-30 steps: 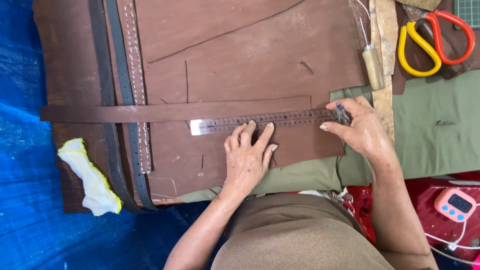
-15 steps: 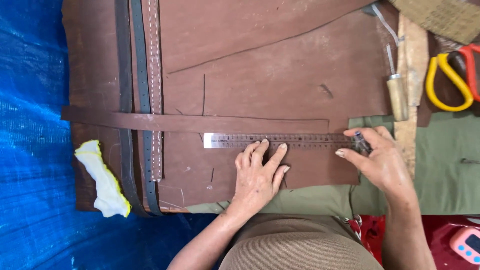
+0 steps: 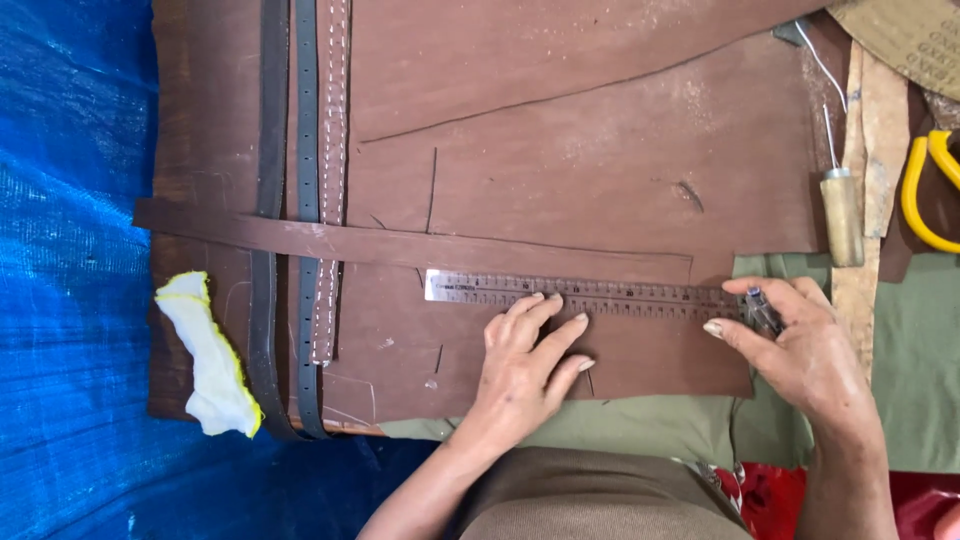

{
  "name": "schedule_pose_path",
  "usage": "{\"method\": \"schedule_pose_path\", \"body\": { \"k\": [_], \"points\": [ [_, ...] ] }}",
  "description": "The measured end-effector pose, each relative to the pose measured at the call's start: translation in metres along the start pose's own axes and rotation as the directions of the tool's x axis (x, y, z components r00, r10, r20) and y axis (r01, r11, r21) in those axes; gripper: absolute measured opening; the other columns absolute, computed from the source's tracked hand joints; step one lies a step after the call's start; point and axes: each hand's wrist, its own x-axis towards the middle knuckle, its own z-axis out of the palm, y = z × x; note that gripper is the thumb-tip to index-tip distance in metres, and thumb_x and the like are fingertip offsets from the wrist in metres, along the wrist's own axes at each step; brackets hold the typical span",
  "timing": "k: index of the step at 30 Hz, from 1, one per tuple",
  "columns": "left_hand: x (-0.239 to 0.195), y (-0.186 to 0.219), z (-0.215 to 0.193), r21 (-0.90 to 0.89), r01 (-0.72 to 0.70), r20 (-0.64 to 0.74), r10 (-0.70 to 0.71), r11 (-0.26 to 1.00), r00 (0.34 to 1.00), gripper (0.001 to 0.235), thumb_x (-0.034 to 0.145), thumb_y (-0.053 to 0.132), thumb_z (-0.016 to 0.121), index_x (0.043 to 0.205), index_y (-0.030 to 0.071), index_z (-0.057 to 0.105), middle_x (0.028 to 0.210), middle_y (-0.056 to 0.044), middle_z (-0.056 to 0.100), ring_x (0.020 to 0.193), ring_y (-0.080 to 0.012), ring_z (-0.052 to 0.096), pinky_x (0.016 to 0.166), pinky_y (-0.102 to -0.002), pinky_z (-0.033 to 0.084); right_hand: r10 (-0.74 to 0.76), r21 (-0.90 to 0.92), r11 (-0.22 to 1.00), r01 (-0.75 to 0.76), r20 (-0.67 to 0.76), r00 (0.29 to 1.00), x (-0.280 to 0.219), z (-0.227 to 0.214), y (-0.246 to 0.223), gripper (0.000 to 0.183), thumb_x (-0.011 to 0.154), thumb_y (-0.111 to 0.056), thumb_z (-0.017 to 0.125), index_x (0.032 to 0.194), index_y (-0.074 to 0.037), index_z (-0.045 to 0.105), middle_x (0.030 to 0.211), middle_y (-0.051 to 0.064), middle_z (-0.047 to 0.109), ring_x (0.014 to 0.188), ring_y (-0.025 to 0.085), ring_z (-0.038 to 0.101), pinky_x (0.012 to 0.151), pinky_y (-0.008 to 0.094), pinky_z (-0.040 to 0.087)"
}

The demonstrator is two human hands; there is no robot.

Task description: The person uses a ruler and a pen to measure and mark straight lines on a large piece of brown leather. They repeatedly reposition the ruler and draw lines to outline rectangular sections on the material.

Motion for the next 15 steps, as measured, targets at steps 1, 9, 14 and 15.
{"method": "schedule_pose_path", "body": {
  "k": [1, 9, 14, 15],
  "points": [
    [0.0, -0.007, -0.002, 0.001, 0.0, -0.004, 0.0, 1.0, 1.0, 0.039, 0.096, 0.026, 0.076, 0.131, 0.012, 0.066, 0.14, -0.016, 0.056, 0.133, -0.0399, 0.052, 0.106, -0.056, 0.042, -0.003, -0.001, 1.0, 0.003, -0.001, 1.0, 0.001, 0.001, 0.003, 0.043, 0.084, -0.031, 0.081, 0.126, -0.024, 0.072, 0.11, 0.003, 0.052, 0.04, 0.017, 0.03, 0.057, 0.035, 0.043],
    [-0.003, -0.06, -0.051, 0.332, 0.219, -0.129, -0.185, 0.918, 0.974, 0.045, 0.094, 0.031, 0.077, 0.137, 0.026, 0.065, 0.144, -0.022, 0.05, 0.133, -0.0412, 0.05, 0.102, -0.057, 0.042, -0.052, -0.024, 0.998, 0.052, 0.005, 0.999, 0.004, 0.003, 0.013, 0.047, 0.085, -0.034, 0.079, 0.13, -0.026, 0.071, 0.108, 0.004, 0.05, 0.045, 0.018, 0.03, 0.065, 0.035, 0.046],
    [0.007, -0.069, -0.062, 0.301, 0.28, -0.092, -0.264, 0.912, 0.96, 0.046, 0.093, 0.027, 0.076, 0.138, 0.022, 0.065, 0.144, -0.022, 0.05, 0.127, -0.0414, 0.047, 0.103, -0.057, 0.042, -0.111, -0.006, 0.994, 0.111, -0.016, 0.994, 0.006, 0.007, 0.024, 0.047, 0.084, -0.033, 0.079, 0.13, -0.027, 0.071, 0.11, 0.003, 0.051, 0.047, 0.017, 0.03, 0.06, 0.031, 0.044],
    [0.008, -0.072, -0.061, 0.29, 0.277, -0.096, -0.26, 0.916, 0.961, 0.044, 0.093, 0.025, 0.077, 0.135, 0.022, 0.067, 0.141, -0.017, 0.054, 0.12, -0.0371, 0.048, 0.103, -0.053, 0.043, -0.105, 0.012, 0.994, 0.106, -0.014, 0.994, 0.006, 0.008, 0.025, 0.048, 0.083, -0.033, 0.079, 0.13, -0.028, 0.072, 0.108, 0.003, 0.05, 0.054, 0.019, 0.033, 0.069, 0.03, 0.044]
  ]
}}
